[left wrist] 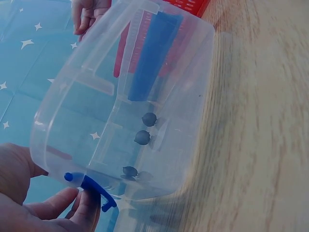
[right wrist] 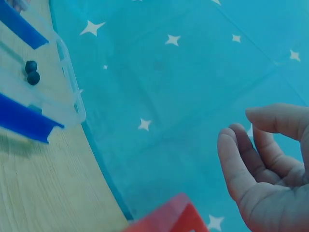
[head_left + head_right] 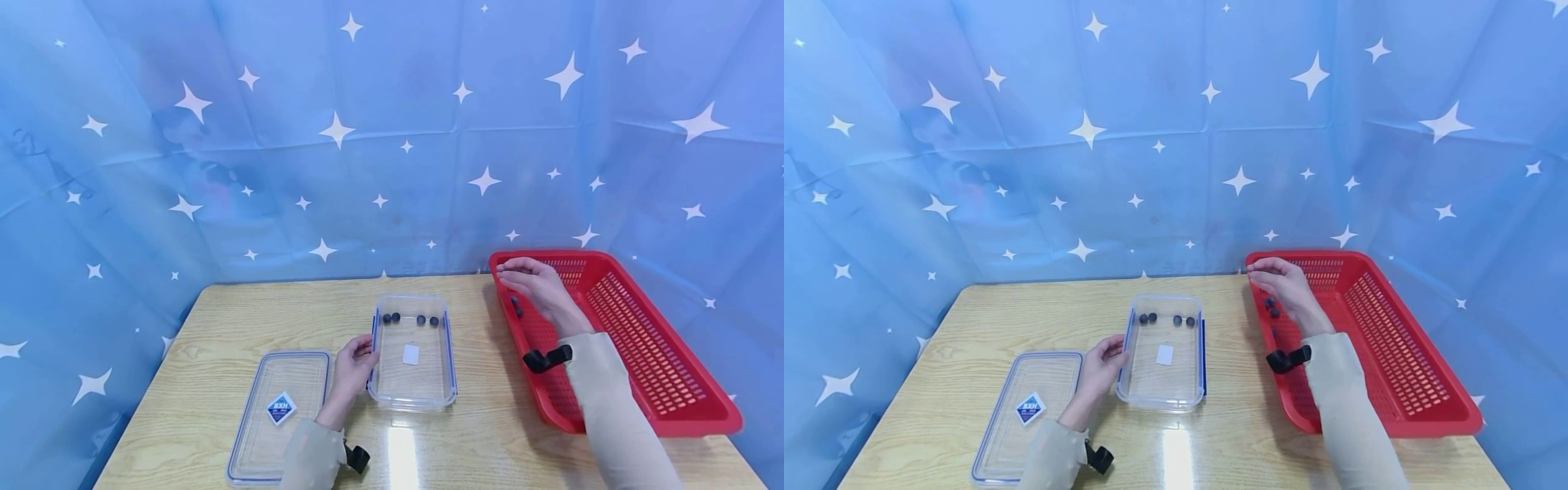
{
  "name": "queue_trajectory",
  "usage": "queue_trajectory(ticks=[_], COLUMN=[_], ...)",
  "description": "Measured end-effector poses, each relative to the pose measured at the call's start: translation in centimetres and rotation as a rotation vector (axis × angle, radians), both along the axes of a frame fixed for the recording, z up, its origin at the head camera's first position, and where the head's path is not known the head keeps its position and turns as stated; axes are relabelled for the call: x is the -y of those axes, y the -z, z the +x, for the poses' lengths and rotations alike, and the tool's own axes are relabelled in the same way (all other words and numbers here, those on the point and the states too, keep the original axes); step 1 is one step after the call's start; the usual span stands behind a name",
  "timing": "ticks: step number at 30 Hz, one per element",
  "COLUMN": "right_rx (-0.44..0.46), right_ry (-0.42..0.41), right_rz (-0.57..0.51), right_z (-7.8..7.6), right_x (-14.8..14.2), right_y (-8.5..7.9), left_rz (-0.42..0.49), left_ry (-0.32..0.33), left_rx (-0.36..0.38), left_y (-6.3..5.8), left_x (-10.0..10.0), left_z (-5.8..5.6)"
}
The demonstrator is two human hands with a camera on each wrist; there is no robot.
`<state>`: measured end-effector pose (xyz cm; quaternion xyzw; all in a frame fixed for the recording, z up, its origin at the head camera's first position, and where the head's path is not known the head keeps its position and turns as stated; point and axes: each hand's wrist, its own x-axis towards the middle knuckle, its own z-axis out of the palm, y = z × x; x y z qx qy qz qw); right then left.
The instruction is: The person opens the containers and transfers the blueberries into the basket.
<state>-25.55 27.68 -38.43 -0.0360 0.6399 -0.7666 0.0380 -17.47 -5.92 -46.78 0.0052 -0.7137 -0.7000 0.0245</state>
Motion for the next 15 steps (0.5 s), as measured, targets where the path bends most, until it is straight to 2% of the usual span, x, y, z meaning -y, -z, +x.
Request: queue_trajectory(ticks=[5, 8, 15], right_rx=[0.038, 0.028, 0.003], right_ry=[0.002, -0.001, -0.038], right_rz=[0.043, 0.06, 0.09], right_z=[-0.3, -0.5, -0.9], right_x=[1.4, 2.3, 4.0], right_y=[-0.3, -0.4, -0.1], left_rz=[0.0, -0.002, -0.017], left_ry=[-0.004, -0.009, -0.011], left_rx=[0.006, 0.003, 0.008], left_y=[2.0, 3.1, 3.1], left_x=[0.1, 0.2, 0.2], left_z=[-0.9, -1.3, -1.4])
